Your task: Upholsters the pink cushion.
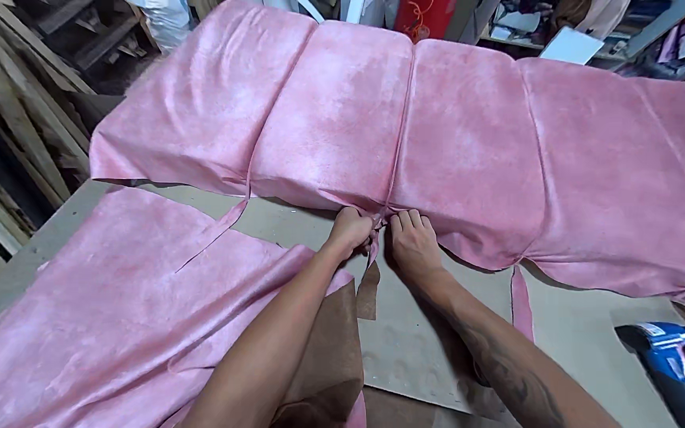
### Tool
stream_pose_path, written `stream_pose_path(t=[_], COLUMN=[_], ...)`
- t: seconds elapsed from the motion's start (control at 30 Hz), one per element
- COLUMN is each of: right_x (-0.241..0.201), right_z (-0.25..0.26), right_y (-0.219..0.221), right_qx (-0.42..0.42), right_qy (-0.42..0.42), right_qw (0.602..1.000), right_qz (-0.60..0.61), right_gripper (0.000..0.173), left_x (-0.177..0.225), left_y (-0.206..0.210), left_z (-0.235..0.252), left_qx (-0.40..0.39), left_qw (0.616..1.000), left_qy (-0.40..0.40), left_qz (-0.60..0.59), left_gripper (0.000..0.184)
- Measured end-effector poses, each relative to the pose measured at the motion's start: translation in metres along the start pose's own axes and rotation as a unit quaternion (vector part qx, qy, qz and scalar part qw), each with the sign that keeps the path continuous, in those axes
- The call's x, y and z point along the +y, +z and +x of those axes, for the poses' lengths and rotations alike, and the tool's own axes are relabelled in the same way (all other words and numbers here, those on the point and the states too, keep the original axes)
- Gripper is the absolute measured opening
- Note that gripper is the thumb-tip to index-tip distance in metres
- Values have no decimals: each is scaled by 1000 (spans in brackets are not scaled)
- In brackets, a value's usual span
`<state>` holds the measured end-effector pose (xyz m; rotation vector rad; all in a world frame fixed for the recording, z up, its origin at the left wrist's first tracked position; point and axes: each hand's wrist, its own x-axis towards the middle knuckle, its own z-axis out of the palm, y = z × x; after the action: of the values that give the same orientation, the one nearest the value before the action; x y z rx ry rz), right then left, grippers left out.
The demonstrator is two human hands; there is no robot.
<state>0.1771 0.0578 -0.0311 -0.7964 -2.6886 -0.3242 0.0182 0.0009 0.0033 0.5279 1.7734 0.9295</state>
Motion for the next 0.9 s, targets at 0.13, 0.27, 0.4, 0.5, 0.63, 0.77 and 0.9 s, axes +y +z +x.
stream_pose_path(t=[0.13,0.27,0.4,0.5,0.63,0.77,0.9], right_x=[2,7,14,14,4,5,-1], right_z=[-20,-25,-18,-17,-16,-9,-16], right_y=[-4,0,6,5,3,7,7], right_qx=[-8,36,39,48,63,88,103], right_qy=[28,49,-17,-38,-25,-22,16], right_qw=[996,992,997,996,997,996,994], right_qz=[90,109,71,69,30,18,44], right_gripper=[22,25,26,27,27,21,24], left_x=[-16,-22,-13,0,7,0,-14], left_y=[10,27,24,14,2,-6,-5], left_z=[-10,-4,-3,1,6,14,-3], left_qx=[37,102,57,-11,-84,-161,-125], left_qw=[995,993,996,996,992,978,984], left_qy=[81,60,8,-51,-76,-67,13], left_qz=[-39,-28,-71,-71,-51,-116,-125], left_gripper=[41,44,41,44,30,26,44])
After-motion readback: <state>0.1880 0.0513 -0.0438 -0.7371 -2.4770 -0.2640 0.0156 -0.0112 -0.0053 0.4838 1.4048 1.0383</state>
